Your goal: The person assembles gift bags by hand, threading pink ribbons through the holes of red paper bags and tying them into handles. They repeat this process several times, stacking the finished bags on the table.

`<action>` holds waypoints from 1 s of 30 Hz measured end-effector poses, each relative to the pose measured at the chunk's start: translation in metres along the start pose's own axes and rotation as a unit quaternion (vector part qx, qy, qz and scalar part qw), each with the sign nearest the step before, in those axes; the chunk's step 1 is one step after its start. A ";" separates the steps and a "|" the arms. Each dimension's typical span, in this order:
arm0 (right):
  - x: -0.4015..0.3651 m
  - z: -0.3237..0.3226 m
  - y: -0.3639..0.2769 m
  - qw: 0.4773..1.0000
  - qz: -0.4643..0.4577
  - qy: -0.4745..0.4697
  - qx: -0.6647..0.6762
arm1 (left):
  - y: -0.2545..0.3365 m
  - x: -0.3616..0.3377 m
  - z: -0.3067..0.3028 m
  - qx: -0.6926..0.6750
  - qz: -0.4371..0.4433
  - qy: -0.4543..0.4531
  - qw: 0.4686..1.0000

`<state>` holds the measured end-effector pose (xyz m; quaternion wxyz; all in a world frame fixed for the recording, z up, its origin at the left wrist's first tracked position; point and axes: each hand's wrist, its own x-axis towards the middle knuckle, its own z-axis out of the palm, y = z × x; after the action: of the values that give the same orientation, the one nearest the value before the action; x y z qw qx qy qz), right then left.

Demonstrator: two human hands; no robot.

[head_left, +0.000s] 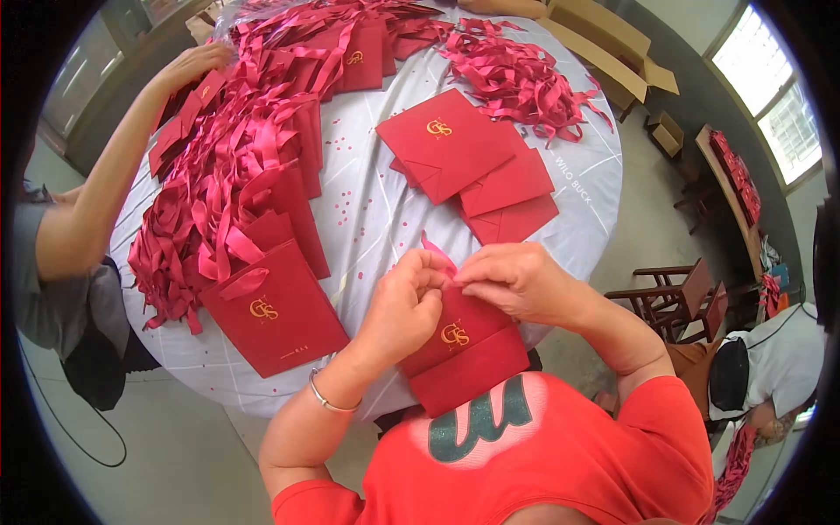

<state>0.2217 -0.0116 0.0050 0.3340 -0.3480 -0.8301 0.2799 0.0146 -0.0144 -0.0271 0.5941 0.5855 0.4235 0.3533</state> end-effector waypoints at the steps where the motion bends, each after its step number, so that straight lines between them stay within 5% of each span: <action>1: 0.001 0.001 0.000 1.000 -0.002 -0.004 0.001 | 0.001 0.000 -0.001 -0.035 0.008 -0.011 0.999; 5: 0.002 -0.005 0.005 0.999 0.025 -0.025 -0.009 | 0.015 -0.001 -0.013 0.015 0.029 -0.027 0.999; 7: 0.002 -0.012 0.007 0.996 0.070 -0.042 -0.027 | 0.026 -0.002 -0.021 0.265 0.100 -0.017 0.959; 8: 0.002 -0.015 0.006 0.996 0.069 -0.049 -0.024 | 0.021 -0.001 -0.022 0.268 0.152 0.001 0.952; 11: 0.003 -0.024 0.011 0.992 0.108 -0.061 -0.009 | 0.029 -0.002 -0.028 0.307 0.124 -0.024 0.943; 15: 0.002 -0.034 0.014 0.986 0.151 -0.073 0.021 | 0.026 0.000 -0.030 0.191 0.026 -0.072 0.979; 17: -0.003 -0.033 0.017 0.982 0.162 -0.088 0.027 | 0.010 0.006 -0.027 -0.022 -0.005 -0.128 0.992; 18: -0.005 -0.031 0.019 0.982 0.162 -0.089 0.028 | 0.006 0.005 -0.029 -0.022 -0.006 -0.128 0.992; 20: -0.010 -0.026 0.022 0.987 0.149 -0.038 0.044 | 0.024 0.006 -0.028 -0.034 -0.193 -0.160 0.967; 23: -0.015 -0.017 0.014 0.990 0.126 0.059 0.029 | 0.016 0.010 -0.024 -0.048 -0.244 -0.148 0.957; 25: -0.013 -0.017 0.005 0.998 0.036 0.042 -0.039 | 0.016 0.010 -0.025 -0.054 -0.249 -0.151 0.955; 30: -0.013 -0.001 -0.008 1.000 0.018 0.022 -0.008 | 0.014 0.010 -0.027 -0.049 -0.243 -0.159 0.956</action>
<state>0.2264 -0.0264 0.0066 0.3449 -0.3713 -0.8183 0.2713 -0.0055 0.0066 -0.0124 0.7494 0.4838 0.4356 0.1210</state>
